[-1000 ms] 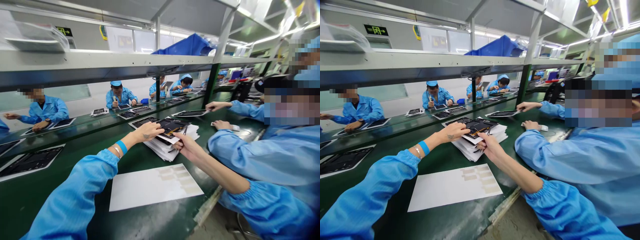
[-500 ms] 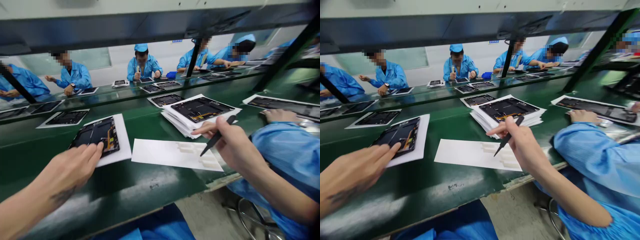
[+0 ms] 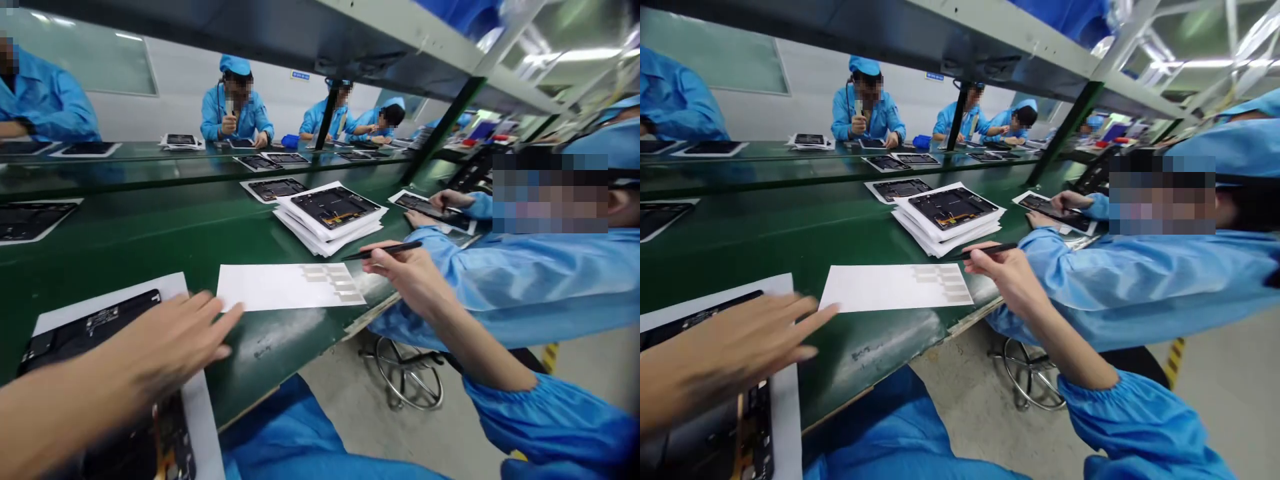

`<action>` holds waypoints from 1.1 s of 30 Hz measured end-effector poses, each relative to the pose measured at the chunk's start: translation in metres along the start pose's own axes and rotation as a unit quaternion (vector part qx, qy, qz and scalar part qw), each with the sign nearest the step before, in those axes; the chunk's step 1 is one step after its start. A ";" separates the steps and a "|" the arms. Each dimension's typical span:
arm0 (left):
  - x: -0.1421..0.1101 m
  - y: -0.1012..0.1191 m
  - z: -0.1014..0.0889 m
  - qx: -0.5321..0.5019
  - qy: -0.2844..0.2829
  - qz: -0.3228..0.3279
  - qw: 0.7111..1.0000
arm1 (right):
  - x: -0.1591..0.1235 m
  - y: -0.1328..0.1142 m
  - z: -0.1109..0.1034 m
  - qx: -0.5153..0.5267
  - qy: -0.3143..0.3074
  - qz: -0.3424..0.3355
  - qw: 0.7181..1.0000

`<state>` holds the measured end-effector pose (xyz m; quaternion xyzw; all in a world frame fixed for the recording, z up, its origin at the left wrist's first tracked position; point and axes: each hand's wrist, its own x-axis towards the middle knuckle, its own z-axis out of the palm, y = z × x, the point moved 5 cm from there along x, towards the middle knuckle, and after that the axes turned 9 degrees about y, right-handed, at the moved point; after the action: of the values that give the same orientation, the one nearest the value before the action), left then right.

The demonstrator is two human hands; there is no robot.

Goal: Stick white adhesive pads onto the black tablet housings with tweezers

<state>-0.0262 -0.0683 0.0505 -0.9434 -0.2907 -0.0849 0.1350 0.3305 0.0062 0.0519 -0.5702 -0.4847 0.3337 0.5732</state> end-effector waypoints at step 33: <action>0.150 -0.008 0.087 -0.310 -0.017 0.122 0.943 | 0.027 0.024 0.055 -0.113 -0.203 0.083 0.969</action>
<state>0.0991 0.0437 0.0056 -0.9682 -0.1344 -0.1375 -0.1600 0.2911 0.0531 0.0266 -0.5901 -0.5765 0.4315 0.3650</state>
